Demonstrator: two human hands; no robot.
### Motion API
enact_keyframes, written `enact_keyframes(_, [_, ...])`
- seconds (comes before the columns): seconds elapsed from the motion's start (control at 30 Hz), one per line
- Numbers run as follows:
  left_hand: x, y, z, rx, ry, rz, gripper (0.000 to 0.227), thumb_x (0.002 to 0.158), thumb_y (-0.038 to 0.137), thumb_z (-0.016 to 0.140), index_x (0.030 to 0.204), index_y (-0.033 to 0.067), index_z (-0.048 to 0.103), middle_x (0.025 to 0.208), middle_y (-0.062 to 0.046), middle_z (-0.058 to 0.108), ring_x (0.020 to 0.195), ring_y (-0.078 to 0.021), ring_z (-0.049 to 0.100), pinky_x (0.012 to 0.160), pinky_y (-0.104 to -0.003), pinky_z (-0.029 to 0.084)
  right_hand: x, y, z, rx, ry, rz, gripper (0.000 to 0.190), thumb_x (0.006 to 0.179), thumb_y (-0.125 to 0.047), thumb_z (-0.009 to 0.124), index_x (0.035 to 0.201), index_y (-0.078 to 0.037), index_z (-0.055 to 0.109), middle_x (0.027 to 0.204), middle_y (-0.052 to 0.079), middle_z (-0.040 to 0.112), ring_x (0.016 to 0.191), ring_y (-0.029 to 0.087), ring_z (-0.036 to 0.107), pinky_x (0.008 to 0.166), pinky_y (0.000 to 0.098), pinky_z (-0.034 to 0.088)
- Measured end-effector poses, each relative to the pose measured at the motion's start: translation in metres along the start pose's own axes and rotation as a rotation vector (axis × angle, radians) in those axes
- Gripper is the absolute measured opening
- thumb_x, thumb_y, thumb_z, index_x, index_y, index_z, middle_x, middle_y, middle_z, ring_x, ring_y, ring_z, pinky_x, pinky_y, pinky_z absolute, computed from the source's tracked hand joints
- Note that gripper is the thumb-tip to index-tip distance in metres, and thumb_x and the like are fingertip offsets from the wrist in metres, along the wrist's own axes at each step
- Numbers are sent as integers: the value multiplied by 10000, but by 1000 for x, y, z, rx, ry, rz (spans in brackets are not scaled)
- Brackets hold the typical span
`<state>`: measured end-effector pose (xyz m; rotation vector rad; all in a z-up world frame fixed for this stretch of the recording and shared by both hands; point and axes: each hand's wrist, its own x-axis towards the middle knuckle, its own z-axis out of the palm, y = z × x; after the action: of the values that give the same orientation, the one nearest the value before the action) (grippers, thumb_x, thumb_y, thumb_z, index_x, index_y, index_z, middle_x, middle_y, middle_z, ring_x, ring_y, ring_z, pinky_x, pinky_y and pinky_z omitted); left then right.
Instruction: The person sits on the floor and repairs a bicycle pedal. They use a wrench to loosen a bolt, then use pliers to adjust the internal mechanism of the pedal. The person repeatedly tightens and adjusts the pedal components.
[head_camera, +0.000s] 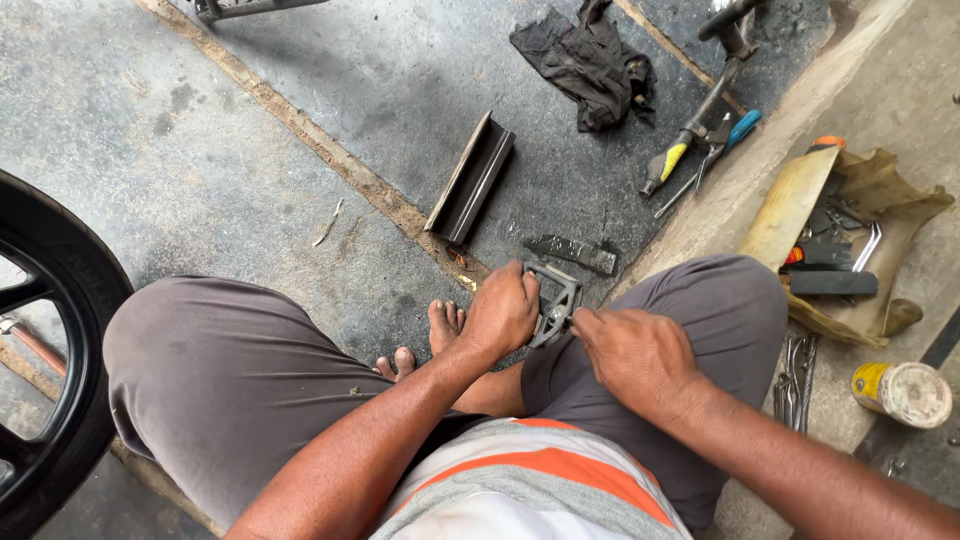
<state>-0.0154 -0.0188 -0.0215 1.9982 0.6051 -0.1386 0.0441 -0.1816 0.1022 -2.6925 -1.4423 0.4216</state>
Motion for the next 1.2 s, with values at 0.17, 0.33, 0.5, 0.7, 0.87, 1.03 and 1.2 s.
enact_keyframes(0.17, [-2, -19, 19, -15, -55, 23, 377, 1005, 283, 449, 1026, -66, 588, 982, -332, 656, 985, -520, 620, 902, -582, 471, 4, 17, -2, -194, -72, -193, 112, 795, -145, 638, 905, -136, 620, 736, 44, 662, 690, 251, 699, 568, 406, 566])
enact_keyframes(0.33, [7, -32, 35, -2, -125, -51, 394, 975, 272, 449, 1019, -86, 608, 1015, -335, 650, 999, -515, 624, 921, -569, 471, 20, 34, -9, -212, -35, -404, 98, 773, -152, 642, 861, -128, 606, 720, 37, 647, 691, 250, 696, 589, 402, 568])
enact_keyframes(0.5, [24, -47, 40, 22, -147, -11, 416, 992, 291, 425, 1046, -77, 613, 1054, -342, 656, 1046, -505, 617, 963, -547, 467, 26, 28, -14, -82, -93, -271, 136, 892, -261, 645, 901, -125, 643, 706, 70, 679, 697, 296, 705, 600, 456, 558])
enact_keyframes(0.7, [16, -48, 39, -55, -222, -53, 403, 985, 302, 433, 1013, -36, 651, 1037, -296, 678, 1031, -468, 634, 936, -525, 477, 24, 8, -23, -34, -308, -7, 220, 942, -323, 615, 930, -120, 698, 710, 133, 705, 712, 359, 713, 643, 509, 571])
enact_keyframes(0.87, [13, -27, 31, -169, -301, -129, 390, 991, 336, 438, 1064, 19, 654, 890, -233, 705, 819, -362, 682, 784, -465, 524, 20, 10, -26, 20, -336, 73, 210, 921, -319, 630, 1002, -145, 716, 706, 149, 701, 715, 367, 710, 652, 510, 564])
enact_keyframes(1.03, [12, -23, 25, -343, -593, -411, 370, 1023, 350, 427, 1015, 30, 614, 746, -138, 595, 529, -220, 583, 448, -389, 477, 23, 21, -22, -131, -155, -354, 175, 886, -276, 636, 853, -109, 672, 691, 80, 684, 723, 298, 713, 639, 456, 568])
enact_keyframes(1.2, [6, -38, 41, -332, -700, -297, 393, 1026, 327, 411, 1019, 9, 643, 761, -139, 590, 563, -221, 585, 406, -367, 470, 19, 22, -25, -123, -192, -459, 212, 894, -341, 646, 916, -132, 669, 723, 65, 671, 713, 283, 701, 604, 445, 548])
